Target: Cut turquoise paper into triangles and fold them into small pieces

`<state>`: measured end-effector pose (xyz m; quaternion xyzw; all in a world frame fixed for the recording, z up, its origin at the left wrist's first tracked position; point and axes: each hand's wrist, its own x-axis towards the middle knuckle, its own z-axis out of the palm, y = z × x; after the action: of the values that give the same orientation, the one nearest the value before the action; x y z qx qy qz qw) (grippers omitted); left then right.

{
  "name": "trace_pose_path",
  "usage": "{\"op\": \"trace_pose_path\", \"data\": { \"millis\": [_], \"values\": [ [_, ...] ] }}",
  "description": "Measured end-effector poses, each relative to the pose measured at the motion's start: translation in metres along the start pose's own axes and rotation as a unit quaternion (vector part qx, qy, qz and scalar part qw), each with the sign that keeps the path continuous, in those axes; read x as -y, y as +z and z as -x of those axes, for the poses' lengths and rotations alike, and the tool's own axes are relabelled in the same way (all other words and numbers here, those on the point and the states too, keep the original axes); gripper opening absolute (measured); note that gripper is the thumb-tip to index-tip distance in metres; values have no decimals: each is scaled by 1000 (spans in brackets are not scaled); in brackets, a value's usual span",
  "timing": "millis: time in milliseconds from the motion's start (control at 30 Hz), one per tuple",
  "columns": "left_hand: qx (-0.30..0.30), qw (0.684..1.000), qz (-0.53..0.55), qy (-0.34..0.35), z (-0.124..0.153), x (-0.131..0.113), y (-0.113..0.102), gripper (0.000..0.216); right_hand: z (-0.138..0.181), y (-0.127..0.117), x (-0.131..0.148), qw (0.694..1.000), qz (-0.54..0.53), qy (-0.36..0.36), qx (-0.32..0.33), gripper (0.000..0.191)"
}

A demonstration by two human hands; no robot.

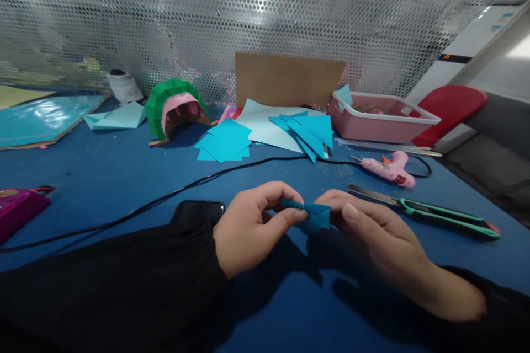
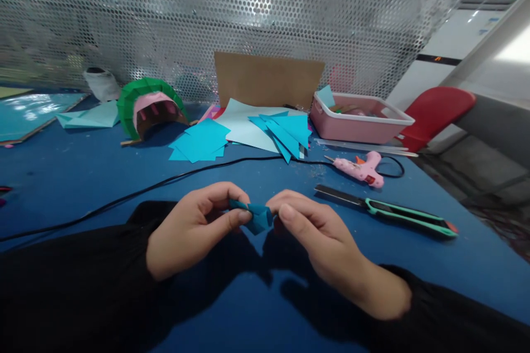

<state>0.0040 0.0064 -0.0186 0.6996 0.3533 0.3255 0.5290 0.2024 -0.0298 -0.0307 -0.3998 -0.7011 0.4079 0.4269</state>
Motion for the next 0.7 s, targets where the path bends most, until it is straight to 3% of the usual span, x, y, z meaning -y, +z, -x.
{"op": "trace_pose_path", "data": {
  "millis": [200, 433, 567, 700],
  "values": [
    [-2, 999, 7, 43, -3, 3, 1, 7, -2, -4, -3, 1000, -18, 1, 13, 29],
    [25, 998, 55, 10, -4, 6, 2, 11, 1, -4, -5, 997, -73, 32, 17, 25],
    [24, 997, 71, -7, -5, 7, 3, 17, 3, -3, -3, 998, -41, 42, 12, 22],
    [44, 992, 116, -24, -3, 7, 4, 26, 3, -2, 1, 999, -12, 16, 46, 15]
  ]
}}
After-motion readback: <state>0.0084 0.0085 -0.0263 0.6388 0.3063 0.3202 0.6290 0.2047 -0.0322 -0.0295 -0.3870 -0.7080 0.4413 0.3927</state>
